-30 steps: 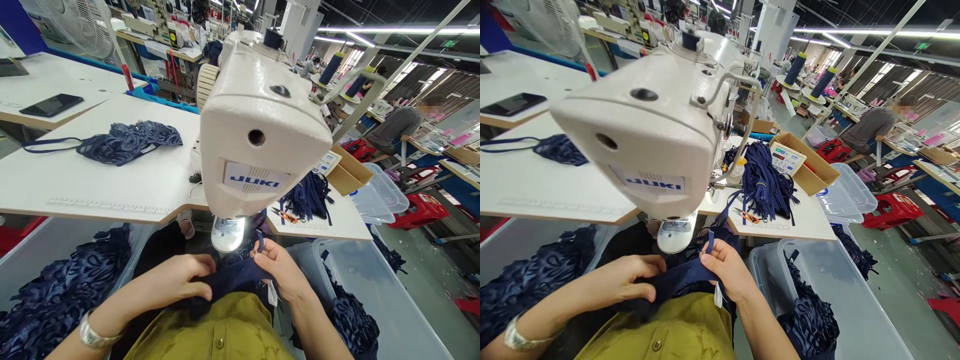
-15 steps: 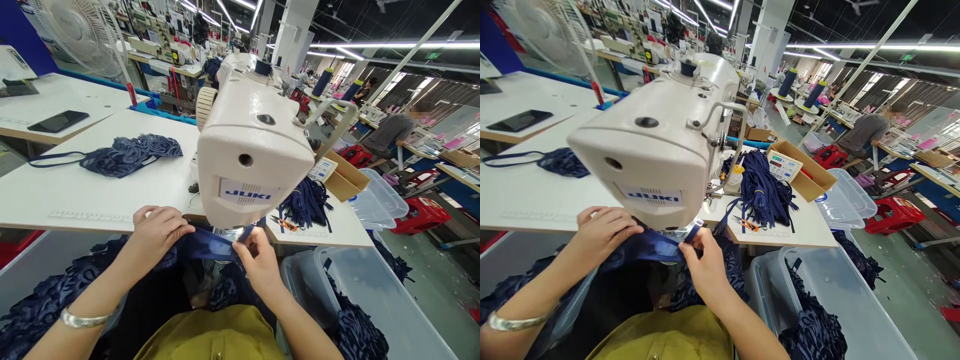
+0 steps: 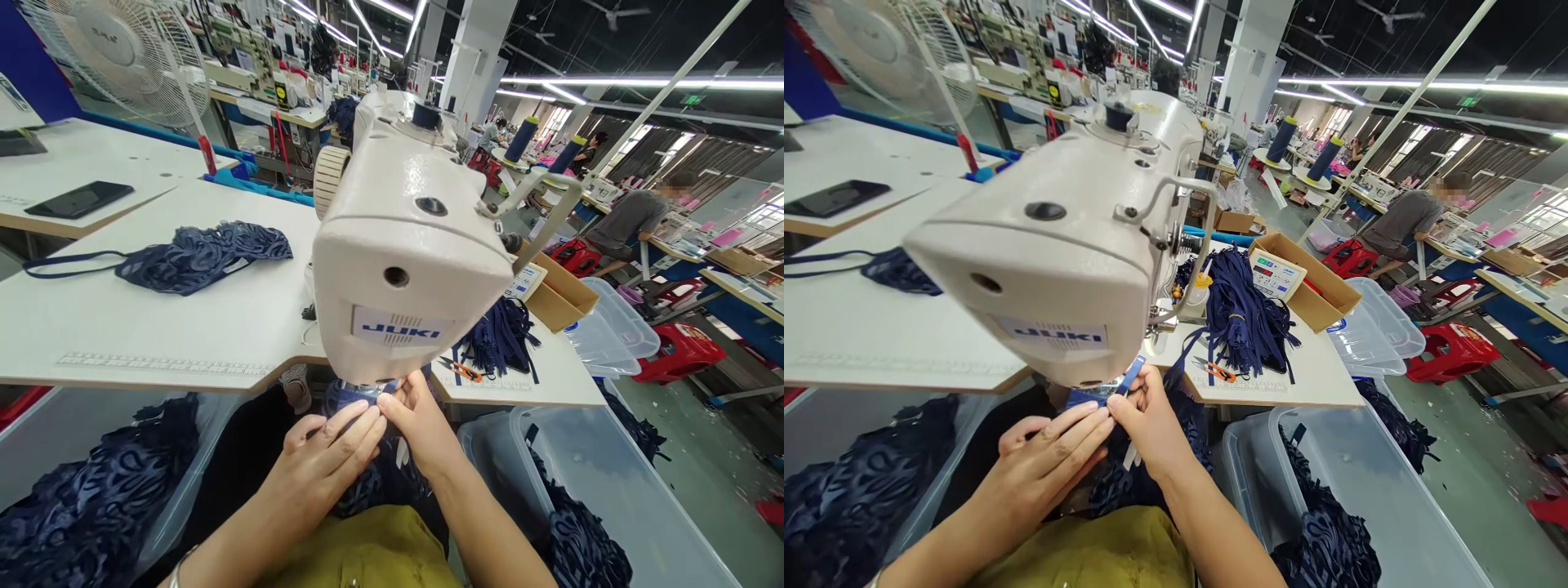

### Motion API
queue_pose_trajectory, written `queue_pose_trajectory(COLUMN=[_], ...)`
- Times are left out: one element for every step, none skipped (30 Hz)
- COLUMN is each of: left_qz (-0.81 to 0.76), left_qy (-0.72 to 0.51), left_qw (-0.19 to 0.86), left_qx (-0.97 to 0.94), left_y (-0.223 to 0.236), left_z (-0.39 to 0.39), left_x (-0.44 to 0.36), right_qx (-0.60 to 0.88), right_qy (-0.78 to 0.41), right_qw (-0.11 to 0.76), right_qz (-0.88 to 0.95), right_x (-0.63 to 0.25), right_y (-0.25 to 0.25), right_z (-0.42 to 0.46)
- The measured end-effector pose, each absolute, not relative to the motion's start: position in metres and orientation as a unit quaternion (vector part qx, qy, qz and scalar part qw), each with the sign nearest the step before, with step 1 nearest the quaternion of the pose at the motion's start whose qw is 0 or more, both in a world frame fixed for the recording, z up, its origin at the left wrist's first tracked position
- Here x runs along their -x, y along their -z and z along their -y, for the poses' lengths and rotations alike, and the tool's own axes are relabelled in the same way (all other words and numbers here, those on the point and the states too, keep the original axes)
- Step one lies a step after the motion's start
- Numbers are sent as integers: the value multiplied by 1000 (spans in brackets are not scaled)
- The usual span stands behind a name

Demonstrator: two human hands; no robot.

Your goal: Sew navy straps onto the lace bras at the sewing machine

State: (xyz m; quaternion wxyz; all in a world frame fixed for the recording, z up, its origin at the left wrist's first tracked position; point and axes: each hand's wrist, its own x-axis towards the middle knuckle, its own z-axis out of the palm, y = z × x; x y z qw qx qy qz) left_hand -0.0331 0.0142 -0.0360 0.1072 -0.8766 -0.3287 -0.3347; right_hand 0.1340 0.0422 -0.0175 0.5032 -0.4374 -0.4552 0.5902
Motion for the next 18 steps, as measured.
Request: queue_pose_trajectory(left_qz=[336,341,346,349,352,353,352,352,353,354,357,360,365,371,375,379,379,380], left_qy=[322,314,310,309,312,315,319,321,323,326,327,330,333,335,337,338,340,339], left_qw=[96,81,66,53,44,41,41,43,46,50,55,61,66,70,76,85,97,110], left_qx=[880,882,883,883,882,880,879,878,877,875,873,870,867,863,860,857,855,853], left_y=[39,41,43,45,45,45,45,44,43,42,41,40,38,36,34,31,29,27], left_z=[-14,-14,-14,-14,-14,-13,-13,-12,-12,-11,-11,-10,-10,-10,-10,-10,-11,-11], left_x=[34,36,37,38,38,38,37,36,36,35,34,33,33,32,31,30,30,29], right_qx=[435,437,442,447,452,456,461,467,477,487,498,507,514,518,521,524,528,531], right_qy=[-591,-588,-582,-574,-564,-552,-539,-525,-510,-495,-481,-467,-453,-440,-426,-413,-399,-387], right_qw=[507,509,509,509,507,504,500,497,493,488,484,482,481,482,484,485,485,483], right_qz=[452,452,455,461,470,483,497,510,520,528,536,541,547,553,560,566,572,579], right_x=[-135,-135,-136,-138,-139,-141,-143,-144,-145,-145,-145,-145,-145,-144,-144,-144,-143,-143], right_y=[17,17,16,16,16,16,16,17,17,18,19,20,21,22,23,24,24,24], right_z=[-43,-44,-45,-46,-47,-48,-48,-49,-50,-51,-52,-54,-55,-57,-59,-61,-63,-65])
